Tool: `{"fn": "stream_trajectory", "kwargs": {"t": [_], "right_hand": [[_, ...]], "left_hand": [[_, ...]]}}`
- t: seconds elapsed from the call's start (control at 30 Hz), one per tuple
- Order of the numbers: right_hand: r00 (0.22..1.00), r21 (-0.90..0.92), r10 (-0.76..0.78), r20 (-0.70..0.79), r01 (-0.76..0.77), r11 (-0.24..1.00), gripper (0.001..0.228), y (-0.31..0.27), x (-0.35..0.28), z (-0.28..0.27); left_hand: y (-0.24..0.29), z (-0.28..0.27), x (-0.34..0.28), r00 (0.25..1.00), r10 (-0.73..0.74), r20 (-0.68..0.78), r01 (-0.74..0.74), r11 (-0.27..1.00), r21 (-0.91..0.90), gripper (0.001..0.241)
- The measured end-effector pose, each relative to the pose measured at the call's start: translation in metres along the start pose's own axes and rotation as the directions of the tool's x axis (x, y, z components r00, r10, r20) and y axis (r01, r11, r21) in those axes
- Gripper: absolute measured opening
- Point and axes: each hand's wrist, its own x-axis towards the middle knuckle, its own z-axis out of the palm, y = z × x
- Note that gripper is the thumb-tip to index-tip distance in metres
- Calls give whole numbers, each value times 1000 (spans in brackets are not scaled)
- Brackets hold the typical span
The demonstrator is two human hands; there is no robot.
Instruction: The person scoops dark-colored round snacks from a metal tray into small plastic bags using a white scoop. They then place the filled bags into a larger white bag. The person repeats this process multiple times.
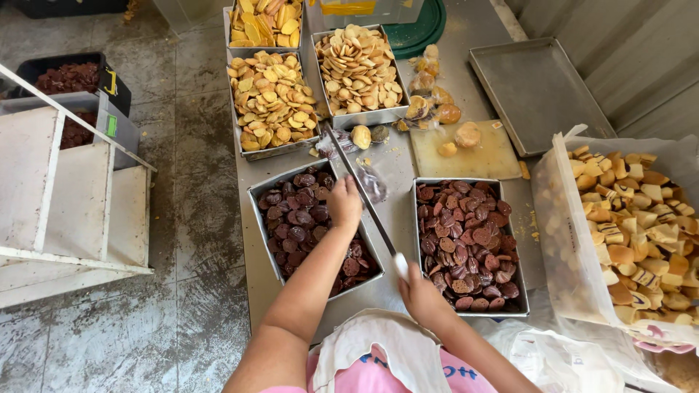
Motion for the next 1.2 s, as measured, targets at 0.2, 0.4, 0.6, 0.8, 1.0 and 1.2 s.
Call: {"fn": "stream_trajectory", "kwargs": {"t": [0.2,0.4,0.6,0.8,1.0,1.2], "right_hand": [[999,-9,-46,-6,46,999,29,-20,56,-2],[998,-57,-48,28,50,997,33,1,-13,6],[987,322,77,141,-119,939,31,-29,48,-20],[903,617,422,75,-375,692,49,66,13,-49],[878,-308,282,-387,-412,858,65,132,11,-64],[941,-69,-161,-297,147,987,73,-11,56,-59]], "left_hand": [[-9,9,-23,992,-72,99,86,987,-139,37],[-8,-23,0,955,-125,270,223,902,-370,33],[-7,-19,-56,923,-98,372,195,953,-233,36],[-64,-50,-17,946,-4,323,179,837,-517,32],[-74,-71,-36,925,7,380,174,881,-440,32],[-35,-71,-66,886,80,456,60,956,-286,28]]}}
